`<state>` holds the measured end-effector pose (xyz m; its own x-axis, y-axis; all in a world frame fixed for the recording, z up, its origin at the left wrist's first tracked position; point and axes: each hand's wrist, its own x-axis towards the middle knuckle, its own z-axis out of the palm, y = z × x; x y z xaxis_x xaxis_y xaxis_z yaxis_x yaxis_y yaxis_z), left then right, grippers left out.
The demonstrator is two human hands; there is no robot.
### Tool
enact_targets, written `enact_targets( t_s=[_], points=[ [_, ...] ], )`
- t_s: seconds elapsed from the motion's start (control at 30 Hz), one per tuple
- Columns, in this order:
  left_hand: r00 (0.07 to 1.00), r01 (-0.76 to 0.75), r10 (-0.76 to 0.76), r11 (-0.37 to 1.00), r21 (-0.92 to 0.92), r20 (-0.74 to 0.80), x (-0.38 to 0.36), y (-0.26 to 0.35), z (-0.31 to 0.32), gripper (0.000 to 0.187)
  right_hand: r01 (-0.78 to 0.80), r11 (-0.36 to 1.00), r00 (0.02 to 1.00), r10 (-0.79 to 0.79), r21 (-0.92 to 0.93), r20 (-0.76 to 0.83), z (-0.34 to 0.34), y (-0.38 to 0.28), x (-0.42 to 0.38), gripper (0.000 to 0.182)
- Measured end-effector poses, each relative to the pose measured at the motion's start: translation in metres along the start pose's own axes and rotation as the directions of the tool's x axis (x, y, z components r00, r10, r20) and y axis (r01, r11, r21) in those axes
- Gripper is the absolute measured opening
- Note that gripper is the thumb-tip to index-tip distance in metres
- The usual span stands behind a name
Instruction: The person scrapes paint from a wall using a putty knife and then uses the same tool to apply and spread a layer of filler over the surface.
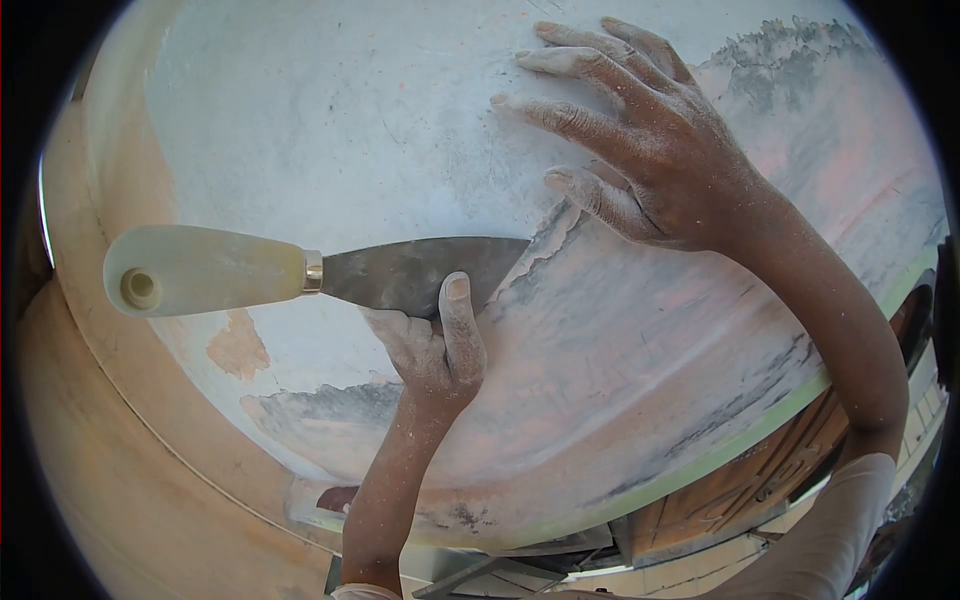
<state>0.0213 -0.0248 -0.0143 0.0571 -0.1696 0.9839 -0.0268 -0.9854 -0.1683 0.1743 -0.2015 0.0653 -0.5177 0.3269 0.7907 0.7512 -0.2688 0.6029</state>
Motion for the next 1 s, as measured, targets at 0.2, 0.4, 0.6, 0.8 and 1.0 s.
enact_targets(
  t_s=[0.2,0.4,0.6,0.8,1.0],
  points=[
    [1.000,0.013,-0.013,1.000,-0.005,0.021,0.001,0.005,0.001,0.035,-0.020,0.999,0.999,0.019,-0.033,-0.029,0.001,-0.001,-0.002,0.041],
    [0.982,-0.159,0.144,0.979,0.127,0.120,-0.005,-0.002,-0.001,0.038,-0.020,1.000,0.999,0.019,-0.020,-0.030,0.001,-0.002,-0.001,0.042],
    [0.873,-0.487,0.427,0.730,0.480,0.237,0.003,-0.015,-0.010,0.034,-0.032,0.997,0.997,0.028,0.066,0.070,-0.010,0.001,0.004,0.045],
    [0.993,-0.114,0.110,0.990,0.085,0.040,0.015,0.003,0.004,0.029,-0.081,0.994,0.988,0.071,-0.068,-0.135,-0.022,0.025,0.010,0.044],
    [0.985,-0.163,0.167,0.982,0.099,-0.037,0.027,0.007,0.014,0.021,-0.032,0.997,0.976,0.016,-0.069,-0.219,-0.014,0.031,0.007,0.043]
  ],
)
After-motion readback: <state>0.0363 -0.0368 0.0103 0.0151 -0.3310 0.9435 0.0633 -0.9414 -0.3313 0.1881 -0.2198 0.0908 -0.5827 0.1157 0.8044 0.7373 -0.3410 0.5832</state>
